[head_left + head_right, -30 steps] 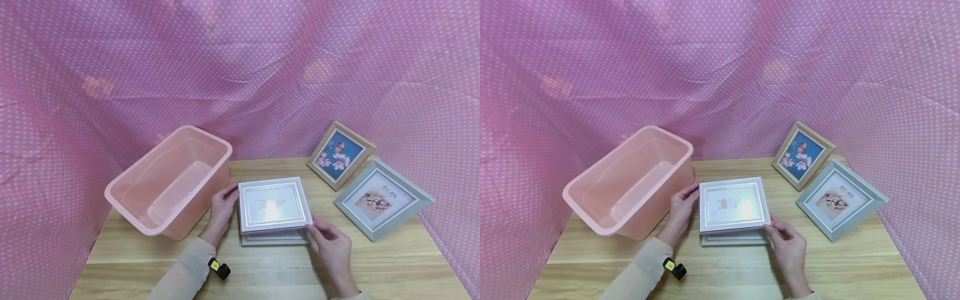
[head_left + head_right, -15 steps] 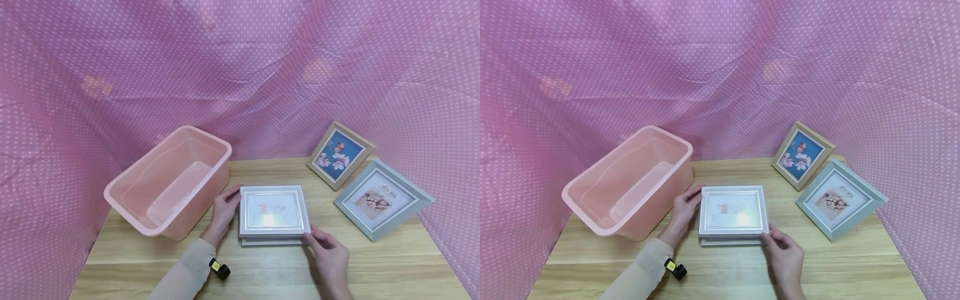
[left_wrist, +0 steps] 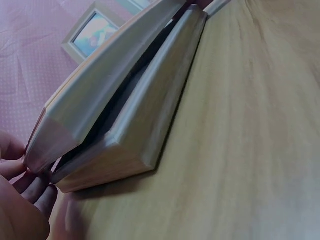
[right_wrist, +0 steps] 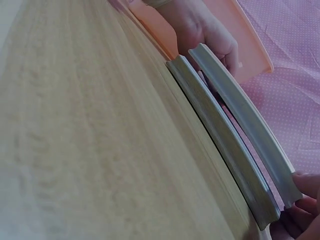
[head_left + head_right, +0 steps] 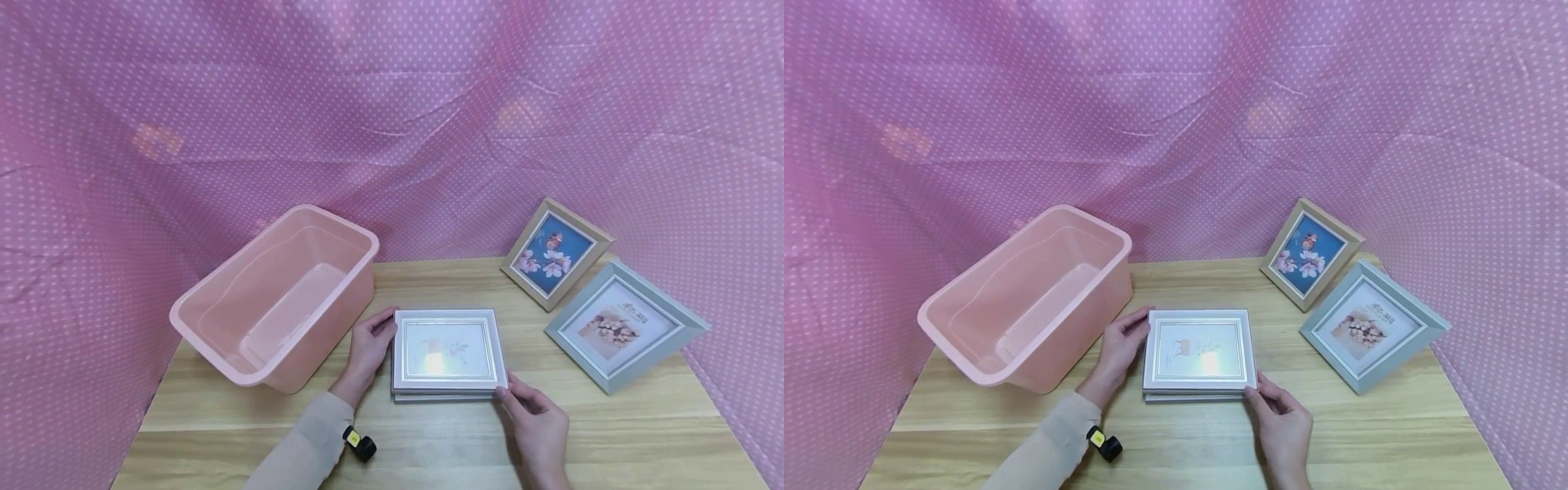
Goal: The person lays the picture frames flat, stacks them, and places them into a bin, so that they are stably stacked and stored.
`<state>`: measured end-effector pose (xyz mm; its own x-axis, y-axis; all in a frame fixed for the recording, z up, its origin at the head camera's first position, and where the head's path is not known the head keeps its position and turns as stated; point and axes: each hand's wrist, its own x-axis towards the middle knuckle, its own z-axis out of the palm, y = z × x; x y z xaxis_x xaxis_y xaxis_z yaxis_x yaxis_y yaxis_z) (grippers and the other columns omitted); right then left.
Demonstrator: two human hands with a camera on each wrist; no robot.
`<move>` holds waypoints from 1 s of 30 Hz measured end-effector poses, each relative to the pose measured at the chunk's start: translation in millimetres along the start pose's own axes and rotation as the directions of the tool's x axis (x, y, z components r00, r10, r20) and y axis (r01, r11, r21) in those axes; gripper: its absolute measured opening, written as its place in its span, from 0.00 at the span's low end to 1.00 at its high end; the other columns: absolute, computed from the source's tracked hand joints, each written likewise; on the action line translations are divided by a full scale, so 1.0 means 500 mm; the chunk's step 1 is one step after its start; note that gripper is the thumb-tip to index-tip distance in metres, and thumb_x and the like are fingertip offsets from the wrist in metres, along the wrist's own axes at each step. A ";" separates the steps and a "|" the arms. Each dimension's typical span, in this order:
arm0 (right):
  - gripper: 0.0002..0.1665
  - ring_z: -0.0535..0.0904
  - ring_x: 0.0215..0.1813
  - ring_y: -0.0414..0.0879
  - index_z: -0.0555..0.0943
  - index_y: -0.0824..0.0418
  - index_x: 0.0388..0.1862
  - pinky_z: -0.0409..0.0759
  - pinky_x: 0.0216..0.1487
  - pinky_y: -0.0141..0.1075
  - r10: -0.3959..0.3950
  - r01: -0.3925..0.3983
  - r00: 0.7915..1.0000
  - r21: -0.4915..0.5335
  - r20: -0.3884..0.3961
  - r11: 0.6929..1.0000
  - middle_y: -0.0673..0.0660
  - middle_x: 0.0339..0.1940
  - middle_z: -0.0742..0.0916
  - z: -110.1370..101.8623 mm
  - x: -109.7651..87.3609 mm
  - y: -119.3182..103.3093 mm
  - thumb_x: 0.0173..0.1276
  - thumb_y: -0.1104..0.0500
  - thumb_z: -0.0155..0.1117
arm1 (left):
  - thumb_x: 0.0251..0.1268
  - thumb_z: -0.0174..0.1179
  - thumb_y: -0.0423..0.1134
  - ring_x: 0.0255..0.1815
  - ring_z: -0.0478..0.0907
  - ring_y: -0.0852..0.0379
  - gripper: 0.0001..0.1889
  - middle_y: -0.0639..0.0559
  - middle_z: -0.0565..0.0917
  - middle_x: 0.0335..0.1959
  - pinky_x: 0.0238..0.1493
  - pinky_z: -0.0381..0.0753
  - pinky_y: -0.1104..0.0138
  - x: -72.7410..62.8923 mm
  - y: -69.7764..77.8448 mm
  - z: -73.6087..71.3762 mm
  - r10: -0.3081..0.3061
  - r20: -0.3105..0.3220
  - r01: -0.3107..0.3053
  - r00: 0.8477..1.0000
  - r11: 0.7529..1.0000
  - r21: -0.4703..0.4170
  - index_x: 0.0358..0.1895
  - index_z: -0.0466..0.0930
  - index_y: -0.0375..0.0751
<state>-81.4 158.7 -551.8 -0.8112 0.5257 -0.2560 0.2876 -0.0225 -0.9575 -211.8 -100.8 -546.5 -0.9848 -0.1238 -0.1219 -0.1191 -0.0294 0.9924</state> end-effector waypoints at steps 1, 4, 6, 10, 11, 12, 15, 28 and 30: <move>0.18 0.87 0.48 0.21 0.90 0.69 0.50 0.84 0.51 0.16 0.003 -0.003 1.000 -0.005 0.000 1.000 0.55 0.56 0.92 0.000 0.000 0.001 0.62 0.66 0.83 | 0.73 0.62 0.22 0.72 0.82 0.37 0.21 0.34 0.85 0.67 0.69 0.84 0.66 -0.001 -0.001 0.000 -0.005 -0.002 0.005 1.000 1.000 -0.001 0.66 0.82 0.29; 0.17 0.86 0.47 0.19 0.90 0.68 0.50 0.84 0.50 0.16 0.013 -0.013 1.000 -0.012 -0.001 1.000 0.56 0.56 0.91 0.001 0.002 0.003 0.63 0.66 0.82 | 0.73 0.62 0.22 0.71 0.82 0.37 0.21 0.34 0.85 0.67 0.68 0.85 0.66 -0.003 -0.003 -0.001 -0.004 -0.003 0.004 1.000 1.000 0.001 0.67 0.82 0.29; 0.16 0.87 0.48 0.22 0.90 0.69 0.49 0.85 0.50 0.17 0.009 -0.009 1.000 -0.009 -0.001 1.000 0.57 0.56 0.92 0.001 0.003 0.005 0.63 0.67 0.81 | 0.73 0.62 0.22 0.71 0.82 0.37 0.21 0.34 0.85 0.68 0.68 0.85 0.67 -0.004 -0.004 -0.002 0.005 0.002 -0.005 1.000 1.000 0.006 0.67 0.82 0.29; 0.13 0.90 0.53 0.31 0.91 0.68 0.46 0.85 0.50 0.17 0.003 -0.003 1.000 -0.010 -0.004 1.000 0.58 0.55 0.93 0.001 0.003 0.009 0.63 0.67 0.82 | 0.73 0.61 0.22 0.72 0.81 0.36 0.21 0.33 0.84 0.68 0.69 0.84 0.66 -0.007 -0.008 -0.004 0.021 0.013 -0.021 1.000 1.000 0.008 0.67 0.81 0.28; 0.13 0.90 0.54 0.34 0.91 0.67 0.45 0.85 0.51 0.18 -0.001 0.001 1.000 -0.009 -0.004 1.000 0.58 0.55 0.93 0.001 0.003 0.010 0.62 0.67 0.82 | 0.73 0.61 0.22 0.72 0.81 0.36 0.21 0.33 0.84 0.68 0.70 0.84 0.65 -0.008 -0.009 -0.004 0.029 0.013 -0.029 0.999 1.000 0.011 0.67 0.81 0.27; 0.13 0.91 0.55 0.35 0.91 0.67 0.45 0.85 0.51 0.18 -0.003 0.003 1.000 -0.010 -0.004 1.000 0.57 0.55 0.94 0.001 0.003 0.011 0.62 0.67 0.83 | 0.73 0.61 0.22 0.72 0.81 0.36 0.21 0.33 0.85 0.67 0.70 0.84 0.65 -0.009 -0.009 -0.004 0.037 0.010 -0.037 0.999 0.999 0.014 0.67 0.81 0.28; 0.13 0.91 0.56 0.36 0.90 0.68 0.46 0.85 0.51 0.18 -0.012 0.012 1.000 -0.007 0.003 1.000 0.57 0.55 0.93 0.001 0.002 0.013 0.63 0.66 0.82 | 0.72 0.62 0.22 0.72 0.81 0.38 0.20 0.34 0.85 0.67 0.72 0.83 0.63 -0.010 -0.010 -0.004 0.047 -0.007 -0.047 0.999 0.999 0.022 0.66 0.83 0.29; 0.24 0.85 0.48 0.21 0.84 0.68 0.63 0.86 0.53 0.19 -0.047 0.054 0.992 -0.054 0.116 0.997 0.69 0.66 0.87 -0.014 0.003 0.014 0.69 0.66 0.77 | 0.72 0.61 0.22 0.71 0.82 0.37 0.21 0.32 0.85 0.66 0.70 0.85 0.62 -0.007 -0.024 -0.006 0.012 0.010 -0.012 1.000 1.000 0.013 0.66 0.82 0.28; 0.25 0.85 0.48 0.20 0.84 0.68 0.65 0.86 0.53 0.19 -0.045 0.054 0.990 -0.066 0.135 0.996 0.70 0.67 0.87 -0.016 0.004 0.012 0.70 0.66 0.76 | 0.72 0.61 0.22 0.70 0.82 0.36 0.21 0.31 0.85 0.66 0.71 0.85 0.60 -0.007 -0.024 -0.006 0.012 0.008 -0.012 1.000 1.000 0.020 0.66 0.82 0.28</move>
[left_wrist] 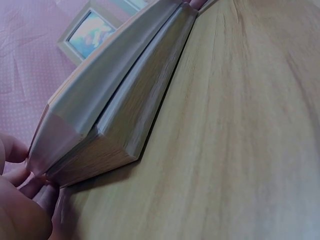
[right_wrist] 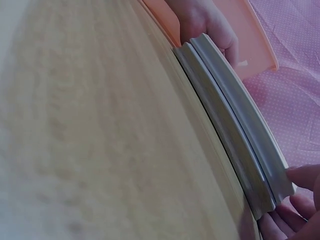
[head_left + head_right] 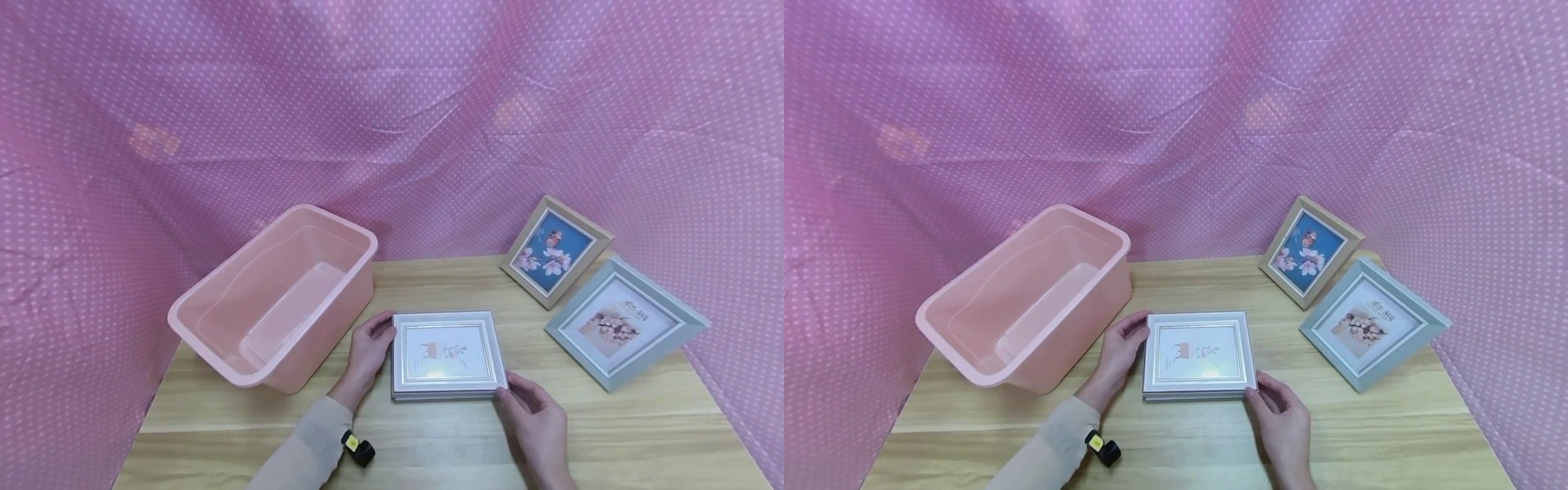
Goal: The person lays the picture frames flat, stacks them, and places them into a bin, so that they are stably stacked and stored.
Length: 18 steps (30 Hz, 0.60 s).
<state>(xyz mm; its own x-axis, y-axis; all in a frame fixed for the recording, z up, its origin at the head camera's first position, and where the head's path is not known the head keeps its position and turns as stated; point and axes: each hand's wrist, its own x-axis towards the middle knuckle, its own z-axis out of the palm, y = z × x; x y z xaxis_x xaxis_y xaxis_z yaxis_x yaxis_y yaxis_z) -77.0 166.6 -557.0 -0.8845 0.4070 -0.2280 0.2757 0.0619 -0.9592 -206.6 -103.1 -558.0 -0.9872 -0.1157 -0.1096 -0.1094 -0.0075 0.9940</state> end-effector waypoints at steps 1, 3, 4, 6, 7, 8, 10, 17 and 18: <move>0.25 0.84 0.48 0.20 0.83 0.68 0.65 0.86 0.53 0.19 0.002 -0.002 1.000 -0.006 0.007 1.000 0.70 0.67 0.87 -0.001 0.001 -0.001 0.70 0.66 0.76 | 0.72 0.61 0.22 0.70 0.82 0.36 0.20 0.31 0.85 0.66 0.71 0.85 0.59 0.000 0.001 0.000 0.000 -0.001 0.000 1.000 1.000 0.004 0.66 0.82 0.27; 0.25 0.84 0.48 0.19 0.83 0.68 0.66 0.86 0.53 0.19 0.011 -0.011 1.000 -0.017 0.015 1.000 0.69 0.68 0.87 -0.003 0.002 -0.003 0.71 0.66 0.75 | 0.72 0.61 0.22 0.70 0.82 0.36 0.20 0.31 0.85 0.66 0.72 0.85 0.58 0.001 0.002 0.000 -0.005 -0.004 0.005 1.000 1.000 0.007 0.66 0.82 0.27; 0.25 0.83 0.48 0.19 0.83 0.67 0.66 0.86 0.53 0.18 0.017 -0.017 1.000 -0.025 0.018 1.000 0.69 0.68 0.87 -0.003 0.003 -0.004 0.71 0.66 0.75 | 0.72 0.61 0.22 0.70 0.82 0.36 0.20 0.31 0.85 0.66 0.72 0.84 0.58 0.001 0.002 0.000 -0.007 -0.005 0.007 1.000 1.000 0.008 0.66 0.82 0.27; 0.26 0.83 0.48 0.18 0.83 0.66 0.66 0.85 0.53 0.18 0.032 -0.032 0.999 -0.038 0.021 0.999 0.67 0.68 0.86 -0.004 0.005 -0.004 0.71 0.64 0.75 | 0.72 0.61 0.23 0.70 0.82 0.36 0.20 0.31 0.85 0.66 0.72 0.84 0.58 0.002 0.003 0.000 -0.007 -0.005 0.007 1.000 1.000 0.009 0.66 0.82 0.27; 0.26 0.83 0.48 0.18 0.83 0.66 0.67 0.85 0.53 0.18 0.039 -0.038 0.999 -0.042 0.022 0.998 0.67 0.69 0.86 -0.005 0.006 -0.005 0.71 0.64 0.75 | 0.73 0.61 0.23 0.70 0.82 0.36 0.20 0.30 0.85 0.66 0.72 0.84 0.58 0.002 0.003 0.001 -0.007 -0.005 0.007 1.000 1.000 0.007 0.66 0.82 0.27; 0.26 0.83 0.48 0.18 0.83 0.66 0.67 0.85 0.53 0.18 0.043 -0.042 0.999 -0.042 0.024 0.998 0.67 0.69 0.86 -0.005 0.006 -0.005 0.71 0.63 0.76 | 0.73 0.61 0.23 0.70 0.82 0.36 0.20 0.30 0.85 0.66 0.72 0.85 0.58 0.003 0.002 0.001 -0.006 -0.005 0.006 1.000 1.000 0.009 0.66 0.82 0.27; 0.27 0.83 0.49 0.18 0.83 0.65 0.67 0.85 0.53 0.18 0.049 -0.048 0.998 -0.047 0.025 0.998 0.66 0.69 0.86 -0.005 0.008 -0.006 0.71 0.62 0.76 | 0.73 0.61 0.23 0.71 0.82 0.36 0.20 0.30 0.84 0.66 0.72 0.84 0.58 0.004 0.002 0.002 -0.012 -0.008 0.012 1.000 1.000 0.009 0.66 0.82 0.28; 0.25 0.83 0.50 0.20 0.84 0.64 0.66 0.84 0.53 0.16 0.035 -0.034 0.999 -0.076 0.013 0.997 0.66 0.68 0.88 0.001 0.015 -0.013 0.72 0.62 0.75 | 0.73 0.62 0.23 0.71 0.81 0.36 0.21 0.32 0.84 0.68 0.73 0.83 0.57 0.012 0.005 0.006 -0.026 -0.022 0.026 0.999 1.000 0.010 0.67 0.82 0.30; 0.25 0.83 0.51 0.20 0.84 0.64 0.66 0.84 0.52 0.16 0.033 -0.033 0.999 -0.081 0.008 0.996 0.65 0.67 0.88 0.001 0.017 -0.014 0.72 0.62 0.75 | 0.73 0.62 0.23 0.72 0.81 0.37 0.21 0.32 0.84 0.68 0.73 0.83 0.57 0.014 0.005 0.007 -0.030 -0.024 0.030 0.999 1.000 0.006 0.67 0.82 0.30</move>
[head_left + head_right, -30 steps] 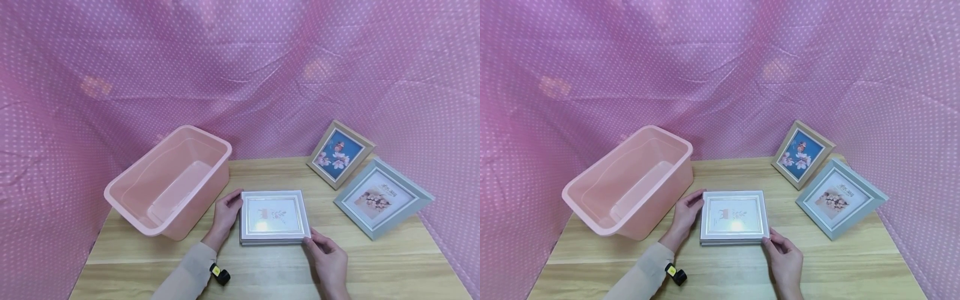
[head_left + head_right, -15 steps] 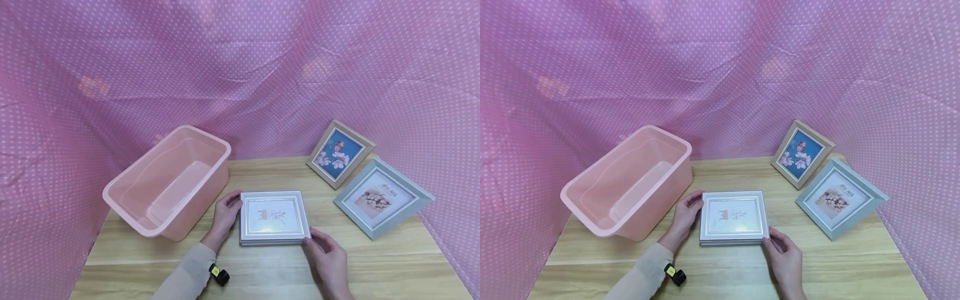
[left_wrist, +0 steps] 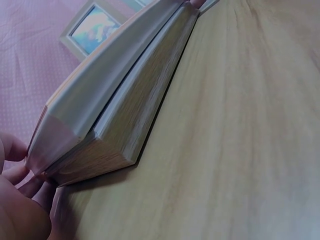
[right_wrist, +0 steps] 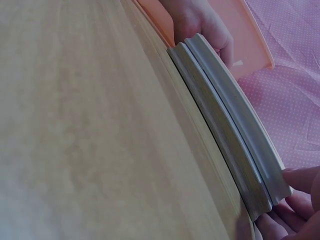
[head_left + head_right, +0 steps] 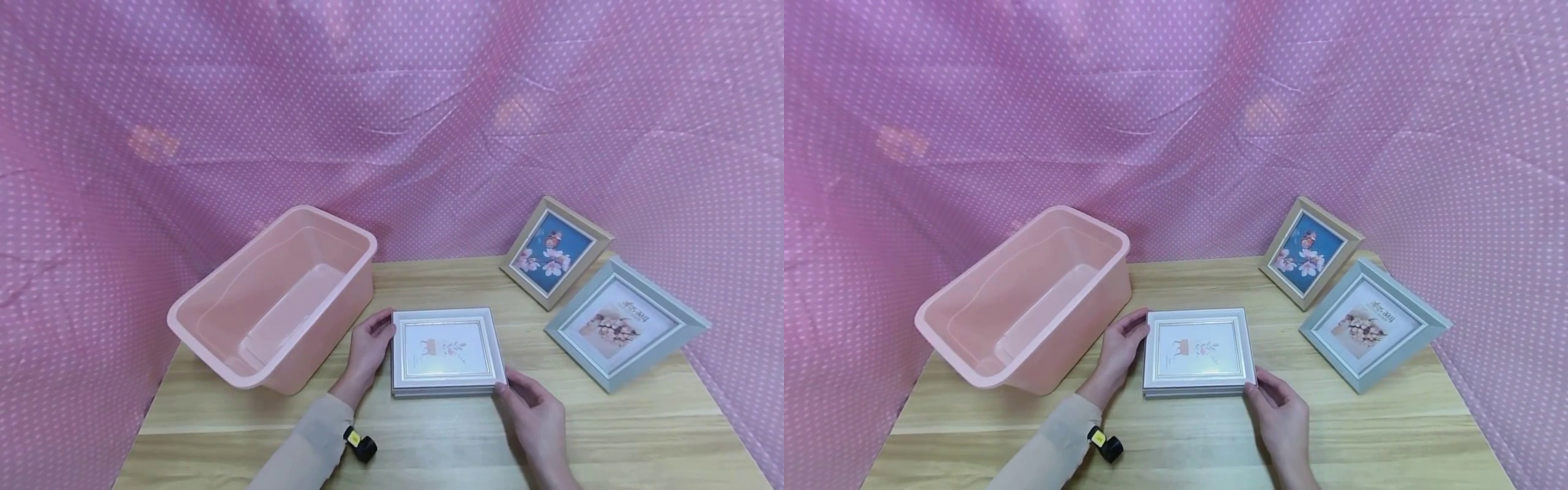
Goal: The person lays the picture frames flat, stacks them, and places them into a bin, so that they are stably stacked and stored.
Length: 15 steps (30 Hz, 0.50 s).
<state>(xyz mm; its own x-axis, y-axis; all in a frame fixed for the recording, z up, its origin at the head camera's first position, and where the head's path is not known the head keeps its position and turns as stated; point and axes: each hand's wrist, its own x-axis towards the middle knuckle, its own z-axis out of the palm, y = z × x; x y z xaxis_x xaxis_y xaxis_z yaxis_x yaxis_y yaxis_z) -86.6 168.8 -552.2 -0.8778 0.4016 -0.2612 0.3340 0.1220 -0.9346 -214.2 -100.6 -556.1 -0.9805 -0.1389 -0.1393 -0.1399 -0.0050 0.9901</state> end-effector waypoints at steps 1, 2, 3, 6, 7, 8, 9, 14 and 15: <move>0.24 0.83 0.50 0.20 0.85 0.64 0.66 0.84 0.52 0.16 -0.003 0.003 1.000 -0.009 -0.005 1.000 0.65 0.67 0.88 0.000 0.001 0.000 0.72 0.62 0.75 | 0.73 0.62 0.23 0.72 0.81 0.37 0.21 0.32 0.84 0.68 0.74 0.83 0.57 0.001 0.000 0.001 -0.002 -0.001 0.002 1.000 1.000 0.000 0.67 0.82 0.30; 0.24 0.83 0.50 0.20 0.85 0.64 0.66 0.84 0.52 0.16 -0.007 0.007 1.000 -0.009 -0.008 1.000 0.65 0.67 0.88 0.000 0.001 -0.001 0.72 0.63 0.75 | 0.73 0.62 0.23 0.72 0.81 0.37 0.21 0.33 0.84 0.68 0.74 0.83 0.57 0.003 -0.001 0.002 -0.003 -0.002 0.003 1.000 1.000 0.002 0.67 0.82 0.30; 0.24 0.82 0.50 0.19 0.85 0.64 0.65 0.83 0.52 0.15 -0.010 0.009 1.000 -0.010 -0.011 1.000 0.65 0.66 0.88 0.000 0.001 -0.001 0.72 0.63 0.75 | 0.73 0.62 0.24 0.72 0.81 0.37 0.21 0.33 0.84 0.68 0.74 0.83 0.56 0.004 -0.001 0.003 -0.004 -0.003 0.004 1.000 1.000 0.004 0.67 0.82 0.31; 0.24 0.82 0.49 0.18 0.85 0.64 0.65 0.83 0.52 0.15 -0.016 0.016 1.000 -0.001 -0.015 1.000 0.65 0.66 0.89 0.001 0.001 -0.001 0.71 0.64 0.76 | 0.73 0.62 0.24 0.72 0.81 0.37 0.21 0.33 0.84 0.68 0.74 0.83 0.56 0.007 -0.002 0.006 -0.006 -0.005 0.006 1.000 1.000 0.003 0.67 0.82 0.31; 0.24 0.82 0.49 0.18 0.85 0.65 0.65 0.83 0.52 0.15 -0.023 0.023 1.000 0.002 -0.014 1.000 0.65 0.66 0.89 0.001 0.001 0.000 0.71 0.64 0.76 | 0.73 0.62 0.24 0.72 0.81 0.37 0.21 0.33 0.84 0.68 0.74 0.83 0.56 0.008 -0.002 0.007 -0.004 -0.004 0.004 1.000 1.000 0.002 0.67 0.82 0.31; 0.24 0.82 0.49 0.18 0.85 0.65 0.65 0.83 0.53 0.15 -0.027 0.028 1.000 0.010 -0.013 1.000 0.65 0.65 0.89 0.001 0.001 0.000 0.71 0.64 0.76 | 0.73 0.62 0.24 0.72 0.81 0.37 0.21 0.33 0.84 0.68 0.74 0.83 0.56 0.009 -0.002 0.007 -0.003 -0.005 0.003 1.000 1.000 0.004 0.67 0.82 0.31; 0.24 0.82 0.49 0.18 0.86 0.65 0.64 0.83 0.53 0.15 -0.035 0.035 0.999 0.012 -0.011 0.999 0.65 0.65 0.89 0.001 0.001 0.000 0.71 0.64 0.76 | 0.73 0.63 0.24 0.72 0.81 0.37 0.21 0.33 0.84 0.68 0.74 0.83 0.57 0.009 -0.002 0.007 -0.004 -0.007 0.004 1.000 1.000 0.003 0.67 0.82 0.31; 0.24 0.84 0.50 0.20 0.84 0.67 0.65 0.84 0.54 0.17 -0.087 0.086 0.996 0.045 0.017 0.995 0.68 0.64 0.89 -0.005 0.004 0.002 0.71 0.67 0.74 | 0.71 0.63 0.24 0.71 0.82 0.38 0.22 0.33 0.85 0.67 0.71 0.85 0.61 0.010 -0.005 0.001 0.008 -0.034 -0.009 0.999 1.000 -0.015 0.67 0.82 0.31; 0.24 0.85 0.50 0.21 0.84 0.67 0.66 0.85 0.54 0.18 -0.098 0.097 0.995 0.051 0.018 0.994 0.68 0.65 0.89 -0.008 0.005 0.002 0.72 0.67 0.74 | 0.72 0.63 0.24 0.71 0.82 0.38 0.21 0.34 0.85 0.67 0.71 0.85 0.61 0.010 -0.005 0.000 0.017 -0.041 -0.017 0.999 1.000 -0.017 0.67 0.82 0.31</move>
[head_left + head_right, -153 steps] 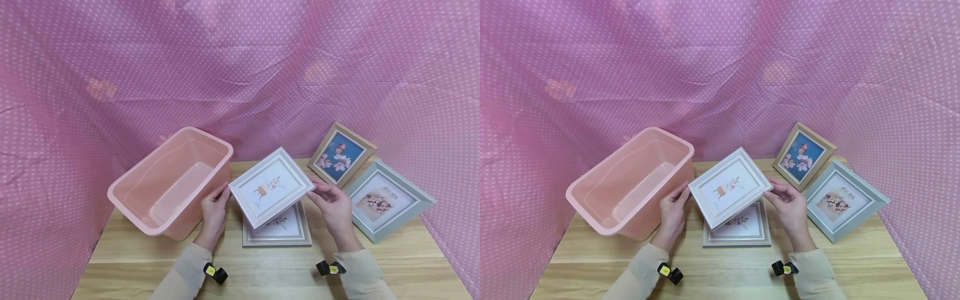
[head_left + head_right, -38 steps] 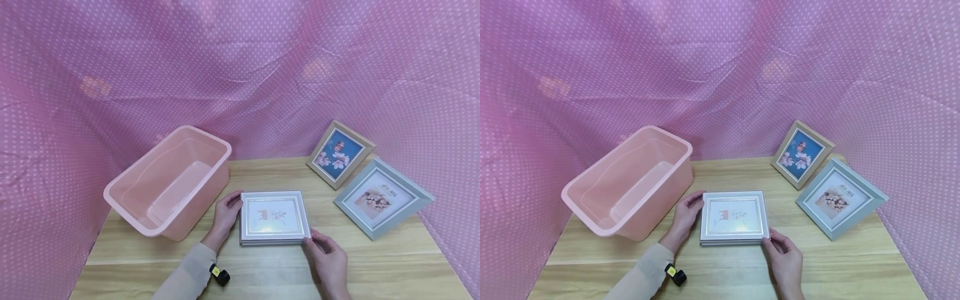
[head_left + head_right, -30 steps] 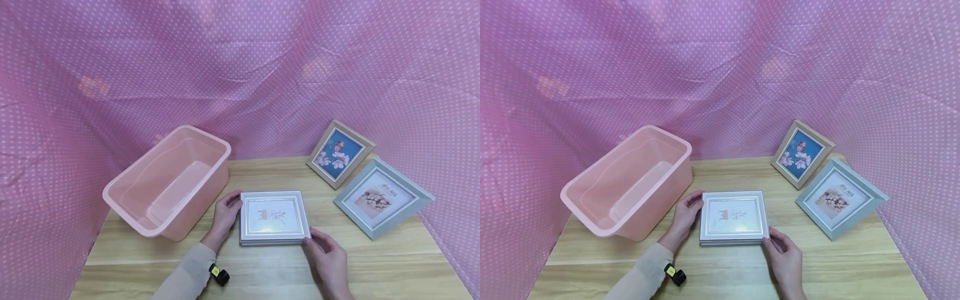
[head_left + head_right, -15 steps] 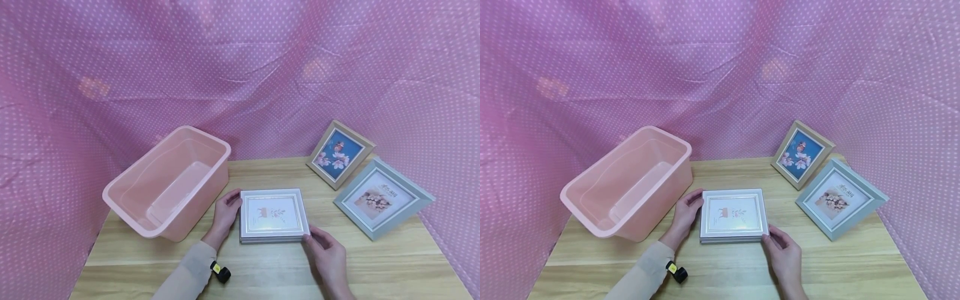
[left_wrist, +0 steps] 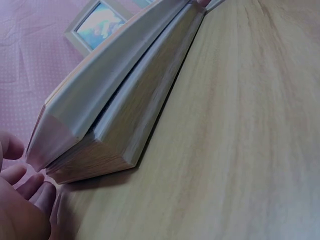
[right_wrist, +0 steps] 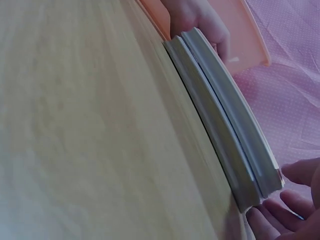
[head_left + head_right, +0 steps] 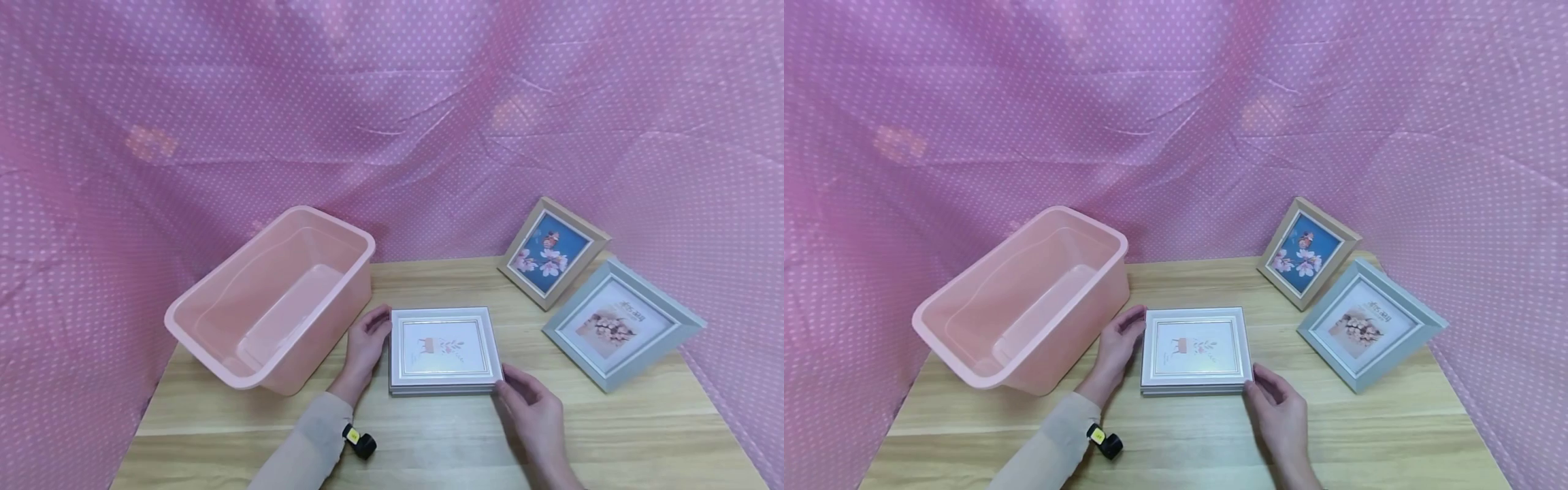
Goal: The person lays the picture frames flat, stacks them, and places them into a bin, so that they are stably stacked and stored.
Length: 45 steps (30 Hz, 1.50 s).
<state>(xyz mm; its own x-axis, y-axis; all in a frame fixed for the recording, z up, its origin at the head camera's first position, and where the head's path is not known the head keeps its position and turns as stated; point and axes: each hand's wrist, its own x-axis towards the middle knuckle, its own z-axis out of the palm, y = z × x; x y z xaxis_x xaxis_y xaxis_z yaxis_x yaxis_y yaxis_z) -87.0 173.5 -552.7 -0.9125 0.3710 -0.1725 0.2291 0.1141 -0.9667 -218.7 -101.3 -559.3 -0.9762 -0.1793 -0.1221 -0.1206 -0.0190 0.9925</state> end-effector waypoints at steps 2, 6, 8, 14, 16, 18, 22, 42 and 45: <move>0.23 0.86 0.50 0.22 0.84 0.67 0.66 0.84 0.55 0.17 -0.021 0.021 1.000 0.007 -0.003 1.000 0.68 0.65 0.88 -0.008 0.002 -0.002 0.73 0.67 0.72 | 0.72 0.63 0.25 0.70 0.82 0.39 0.21 0.34 0.85 0.67 0.71 0.85 0.62 0.000 0.004 -0.003 0.016 -0.014 -0.016 1.000 1.000 0.004 0.67 0.82 0.31; 0.21 0.85 0.52 0.22 0.84 0.63 0.67 0.81 0.57 0.14 -0.058 0.057 0.998 -0.031 -0.033 0.998 0.65 0.66 0.89 -0.033 0.009 -0.011 0.77 0.63 0.70 | 0.74 0.62 0.26 0.71 0.82 0.39 0.20 0.35 0.85 0.67 0.74 0.83 0.58 -0.002 0.017 -0.010 0.065 -0.020 -0.065 0.998 0.998 0.026 0.66 0.82 0.31; 0.21 0.84 0.52 0.21 0.84 0.62 0.67 0.80 0.56 0.13 -0.085 0.081 0.995 -0.066 -0.050 0.995 0.62 0.65 0.89 -0.046 0.014 -0.017 0.78 0.61 0.70 | 0.74 0.62 0.26 0.71 0.81 0.39 0.20 0.36 0.85 0.68 0.75 0.82 0.56 -0.005 0.025 -0.013 0.082 -0.016 -0.081 0.997 0.996 0.029 0.67 0.82 0.32; 0.18 0.87 0.52 0.25 0.86 0.65 0.64 0.83 0.55 0.16 -0.145 0.141 0.981 -0.039 -0.127 0.989 0.44 0.56 0.92 -0.078 0.031 -0.040 0.76 0.65 0.70 | 0.75 0.60 0.26 0.72 0.81 0.40 0.20 0.37 0.85 0.68 0.76 0.80 0.56 -0.013 0.043 -0.017 0.118 0.026 -0.119 0.993 0.993 0.025 0.67 0.82 0.33; 0.18 0.88 0.52 0.25 0.86 0.66 0.63 0.84 0.55 0.17 -0.170 0.167 0.974 -0.026 -0.149 0.986 0.37 0.53 0.92 -0.087 0.037 -0.045 0.77 0.67 0.69 | 0.75 0.60 0.26 0.72 0.81 0.40 0.20 0.37 0.85 0.68 0.76 0.81 0.57 -0.015 0.047 -0.016 0.133 0.044 -0.134 0.990 0.990 0.033 0.67 0.82 0.33; 0.17 0.87 0.50 0.24 0.86 0.68 0.62 0.84 0.53 0.16 -0.198 0.193 0.965 -0.045 -0.171 0.980 0.32 0.49 0.90 -0.096 0.042 -0.048 0.77 0.67 0.68 | 0.75 0.60 0.26 0.72 0.81 0.40 0.20 0.36 0.86 0.67 0.75 0.81 0.58 -0.017 0.051 -0.013 0.151 0.067 -0.154 0.986 0.987 0.039 0.67 0.82 0.32; 0.16 0.86 0.49 0.21 0.86 0.69 0.61 0.82 0.54 0.14 -0.233 0.227 0.948 -0.055 -0.215 0.972 0.28 0.46 0.90 -0.115 0.052 -0.054 0.77 0.68 0.68 | 0.75 0.59 0.25 0.71 0.82 0.39 0.20 0.36 0.86 0.66 0.74 0.82 0.59 -0.023 0.062 -0.007 0.179 0.112 -0.184 0.977 0.982 0.038 0.67 0.81 0.31; 0.16 0.89 0.45 0.24 0.87 0.71 0.58 0.82 0.51 0.13 -0.221 0.261 0.889 0.049 -0.401 0.964 0.33 0.42 0.93 -0.210 0.076 -0.073 0.74 0.68 0.70 | 0.74 0.59 0.24 0.71 0.81 0.34 0.22 0.30 0.84 0.66 0.77 0.80 0.59 -0.049 0.093 0.046 0.228 0.309 -0.238 0.923 0.971 -0.005 0.70 0.77 0.26; 0.16 0.89 0.44 0.24 0.87 0.70 0.59 0.81 0.51 0.12 -0.206 0.253 0.887 0.061 -0.414 0.966 0.32 0.41 0.93 -0.224 0.079 -0.075 0.74 0.67 0.70 | 0.74 0.59 0.23 0.71 0.81 0.34 0.22 0.30 0.84 0.66 0.76 0.81 0.61 -0.052 0.093 0.056 0.227 0.348 -0.243 0.909 0.970 0.002 0.69 0.77 0.26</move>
<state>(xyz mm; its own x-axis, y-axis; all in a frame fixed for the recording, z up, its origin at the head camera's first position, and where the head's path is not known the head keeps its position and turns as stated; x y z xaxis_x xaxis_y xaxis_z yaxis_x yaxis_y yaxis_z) -93.7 287.0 -502.3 -0.7159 0.6870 0.1247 -0.0302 0.1480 -0.9885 -204.1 -69.8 -509.9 -0.9780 0.1754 0.1132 0.1196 0.0267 0.9925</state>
